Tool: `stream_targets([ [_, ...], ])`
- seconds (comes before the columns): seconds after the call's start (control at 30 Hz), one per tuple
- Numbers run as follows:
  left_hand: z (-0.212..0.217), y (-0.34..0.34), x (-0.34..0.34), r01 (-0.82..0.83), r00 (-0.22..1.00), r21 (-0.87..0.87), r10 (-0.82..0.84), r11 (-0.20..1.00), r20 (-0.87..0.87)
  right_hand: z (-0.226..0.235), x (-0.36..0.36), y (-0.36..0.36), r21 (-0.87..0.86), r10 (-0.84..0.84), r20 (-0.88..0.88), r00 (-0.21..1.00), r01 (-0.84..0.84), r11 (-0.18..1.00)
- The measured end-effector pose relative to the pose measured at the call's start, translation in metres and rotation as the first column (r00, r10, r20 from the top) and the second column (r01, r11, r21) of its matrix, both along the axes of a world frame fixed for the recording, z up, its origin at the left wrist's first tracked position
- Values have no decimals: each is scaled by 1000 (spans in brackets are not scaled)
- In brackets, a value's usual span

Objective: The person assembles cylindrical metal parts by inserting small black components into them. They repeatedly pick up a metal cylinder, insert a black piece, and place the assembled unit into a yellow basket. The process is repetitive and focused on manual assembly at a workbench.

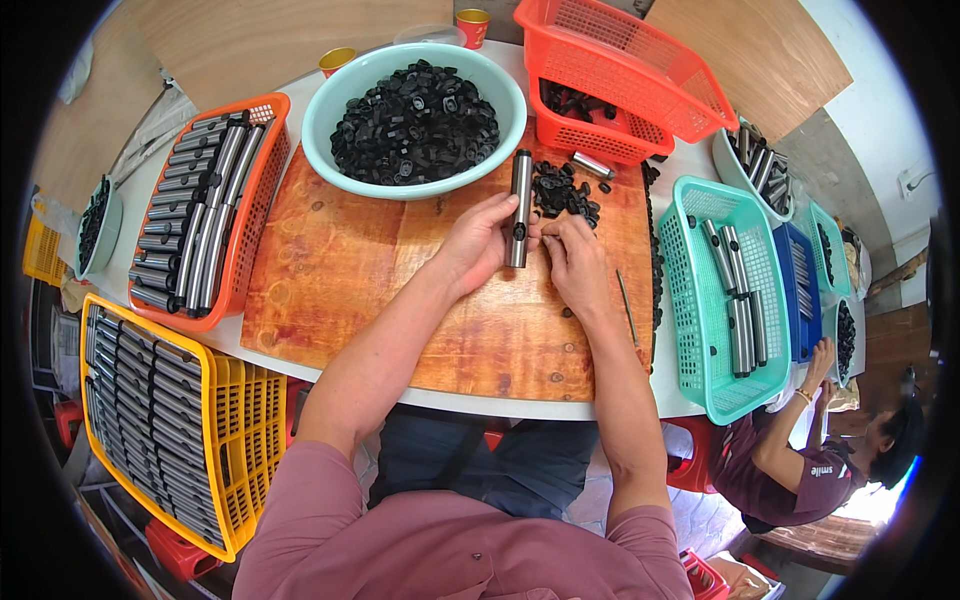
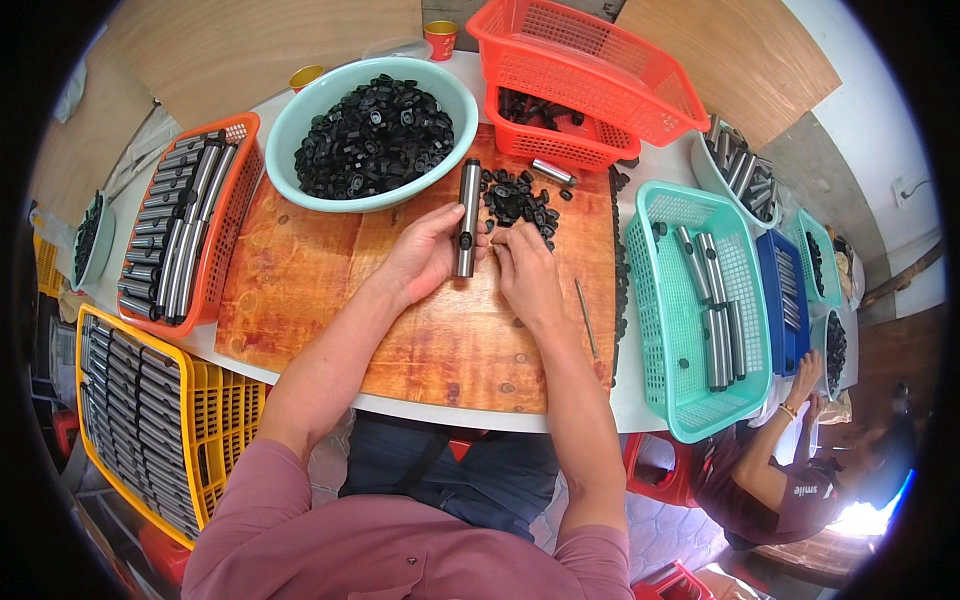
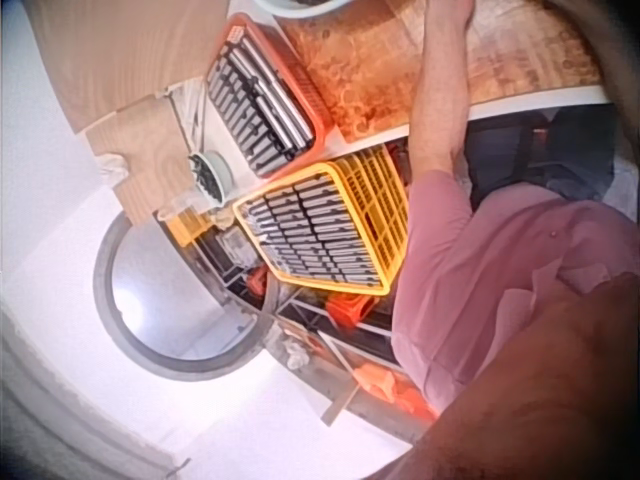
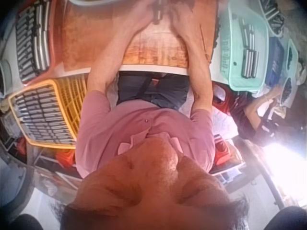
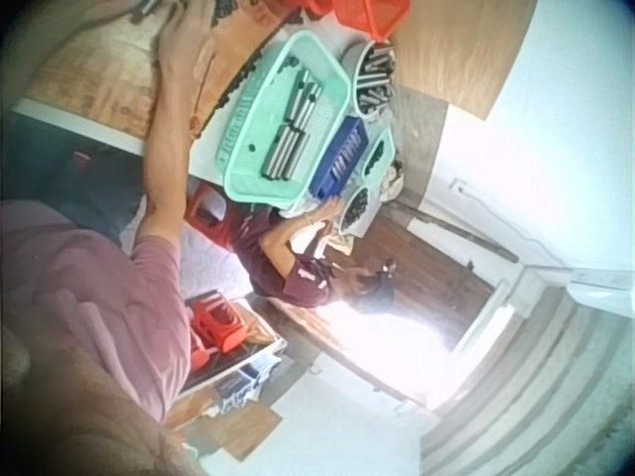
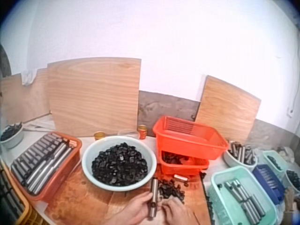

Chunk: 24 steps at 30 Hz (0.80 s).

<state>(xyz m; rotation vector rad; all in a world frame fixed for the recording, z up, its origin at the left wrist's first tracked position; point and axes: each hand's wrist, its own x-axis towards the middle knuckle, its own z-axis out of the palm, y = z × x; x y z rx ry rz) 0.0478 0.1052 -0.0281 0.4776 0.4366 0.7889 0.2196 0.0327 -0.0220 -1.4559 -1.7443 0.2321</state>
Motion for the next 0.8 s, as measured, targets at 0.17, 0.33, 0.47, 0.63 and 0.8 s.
stream_targets([
  [0.17,2,0,0,-6,1000,-16,5,1000,-18,0,4,0,-42,-138,28,990,139,989],
  [0.33,2,0,-2,-11,1000,-13,11,1000,-15,19,13,-9,-171,-51,-101,994,33,985],
  [0.47,0,0,0,28,1000,-19,-28,999,-11,21,17,-14,-269,9,9,1000,-6,963],
  [0.63,-1,0,1,45,999,-12,-45,999,-22,15,19,-13,-260,-37,31,999,44,965],
  [0.8,5,-3,0,42,999,-8,-42,999,-32,20,17,-15,-254,-34,67,997,50,966],
])
